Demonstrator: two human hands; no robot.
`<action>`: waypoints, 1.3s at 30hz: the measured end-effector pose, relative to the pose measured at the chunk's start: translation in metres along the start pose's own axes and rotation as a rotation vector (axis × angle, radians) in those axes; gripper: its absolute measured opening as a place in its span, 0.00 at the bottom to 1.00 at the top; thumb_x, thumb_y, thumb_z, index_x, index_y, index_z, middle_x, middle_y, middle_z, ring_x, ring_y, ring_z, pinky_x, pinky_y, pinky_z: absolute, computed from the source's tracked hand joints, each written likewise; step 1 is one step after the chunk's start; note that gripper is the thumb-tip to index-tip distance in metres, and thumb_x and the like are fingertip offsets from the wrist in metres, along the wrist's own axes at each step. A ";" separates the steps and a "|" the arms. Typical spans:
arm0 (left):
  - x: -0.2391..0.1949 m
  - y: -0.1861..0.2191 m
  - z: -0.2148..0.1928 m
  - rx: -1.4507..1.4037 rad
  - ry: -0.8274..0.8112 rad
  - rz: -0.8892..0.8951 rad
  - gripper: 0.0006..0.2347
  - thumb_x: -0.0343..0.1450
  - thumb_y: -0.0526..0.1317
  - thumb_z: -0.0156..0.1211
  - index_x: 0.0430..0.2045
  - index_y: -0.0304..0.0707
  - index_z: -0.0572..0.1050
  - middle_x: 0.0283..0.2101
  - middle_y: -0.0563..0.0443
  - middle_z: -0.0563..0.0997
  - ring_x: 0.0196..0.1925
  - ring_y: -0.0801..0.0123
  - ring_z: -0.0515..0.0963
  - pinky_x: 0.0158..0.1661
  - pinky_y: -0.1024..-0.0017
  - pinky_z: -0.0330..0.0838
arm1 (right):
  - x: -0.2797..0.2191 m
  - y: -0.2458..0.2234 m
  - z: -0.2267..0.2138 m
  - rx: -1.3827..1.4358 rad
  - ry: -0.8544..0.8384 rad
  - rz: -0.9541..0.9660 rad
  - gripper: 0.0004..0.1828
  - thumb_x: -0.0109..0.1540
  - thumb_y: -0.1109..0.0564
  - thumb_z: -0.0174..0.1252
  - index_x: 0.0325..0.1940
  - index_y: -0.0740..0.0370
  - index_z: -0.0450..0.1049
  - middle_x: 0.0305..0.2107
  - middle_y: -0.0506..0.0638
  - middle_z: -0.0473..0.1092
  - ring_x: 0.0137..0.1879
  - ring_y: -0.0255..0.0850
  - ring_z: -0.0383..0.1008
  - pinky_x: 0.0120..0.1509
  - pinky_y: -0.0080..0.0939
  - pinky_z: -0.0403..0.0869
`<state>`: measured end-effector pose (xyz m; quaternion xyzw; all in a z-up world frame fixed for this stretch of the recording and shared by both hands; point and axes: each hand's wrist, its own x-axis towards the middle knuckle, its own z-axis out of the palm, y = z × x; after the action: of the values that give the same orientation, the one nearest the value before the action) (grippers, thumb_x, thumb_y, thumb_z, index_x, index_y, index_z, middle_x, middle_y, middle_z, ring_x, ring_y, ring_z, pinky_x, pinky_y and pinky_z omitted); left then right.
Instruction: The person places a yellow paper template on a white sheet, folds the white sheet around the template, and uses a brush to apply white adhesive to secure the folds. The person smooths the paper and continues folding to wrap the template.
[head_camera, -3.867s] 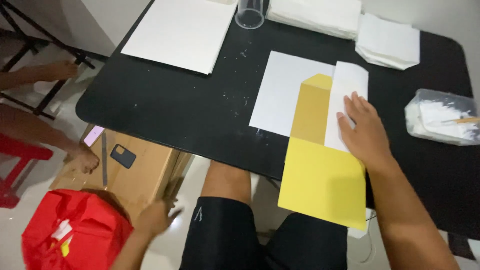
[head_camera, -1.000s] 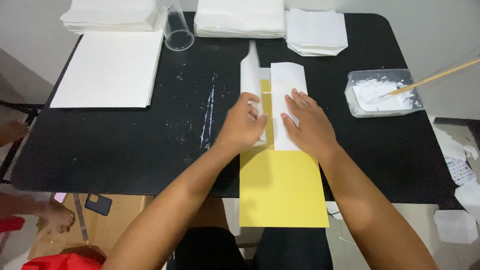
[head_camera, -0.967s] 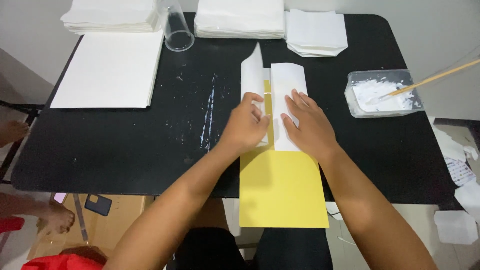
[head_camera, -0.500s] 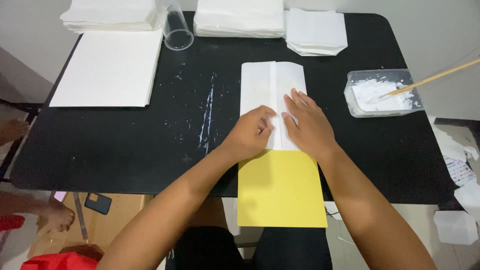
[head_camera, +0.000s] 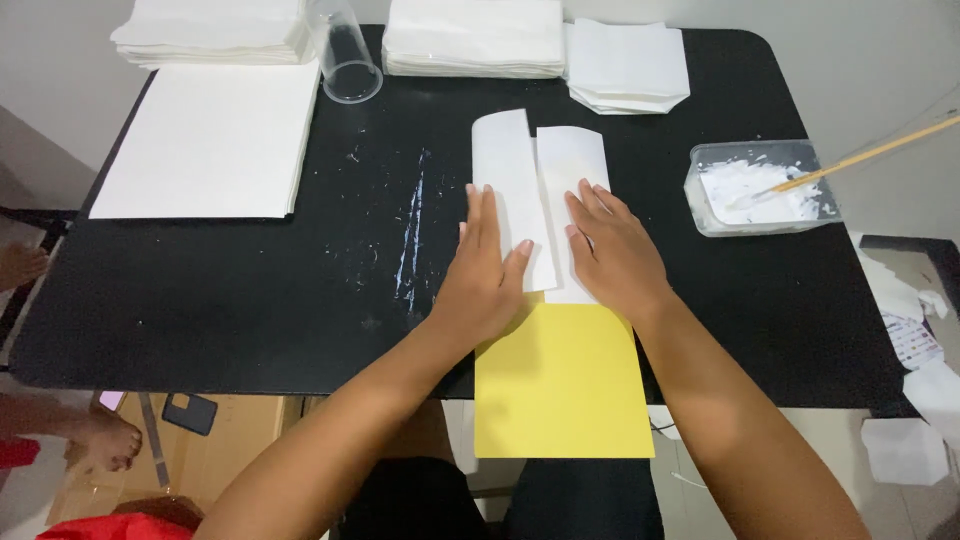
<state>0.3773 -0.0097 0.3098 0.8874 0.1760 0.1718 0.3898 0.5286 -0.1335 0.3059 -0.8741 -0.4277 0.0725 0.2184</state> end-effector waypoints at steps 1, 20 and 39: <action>0.000 -0.001 -0.001 0.000 -0.002 0.000 0.31 0.78 0.50 0.35 0.73 0.28 0.41 0.76 0.21 0.40 0.77 0.31 0.46 0.72 0.44 0.35 | 0.001 0.002 0.002 0.001 0.000 0.001 0.28 0.73 0.47 0.40 0.76 0.54 0.61 0.74 0.58 0.54 0.81 0.53 0.48 0.80 0.59 0.51; -0.003 -0.034 0.025 0.377 -0.158 0.380 0.22 0.79 0.47 0.40 0.69 0.44 0.63 0.73 0.40 0.63 0.77 0.48 0.58 0.74 0.48 0.44 | 0.006 0.005 0.006 -0.049 -0.013 0.007 0.28 0.73 0.49 0.39 0.77 0.54 0.60 0.75 0.57 0.53 0.81 0.51 0.47 0.81 0.57 0.50; -0.004 -0.043 0.034 0.364 0.006 0.506 0.19 0.76 0.47 0.43 0.49 0.33 0.78 0.52 0.34 0.80 0.60 0.42 0.75 0.66 0.45 0.56 | 0.065 -0.072 0.017 -0.155 -0.269 -0.268 0.33 0.72 0.44 0.33 0.76 0.63 0.60 0.74 0.57 0.54 0.82 0.56 0.42 0.83 0.58 0.42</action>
<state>0.3812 -0.0053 0.2555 0.9577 -0.0217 0.2318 0.1691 0.5120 -0.0382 0.3264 -0.8060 -0.5698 0.1258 0.0991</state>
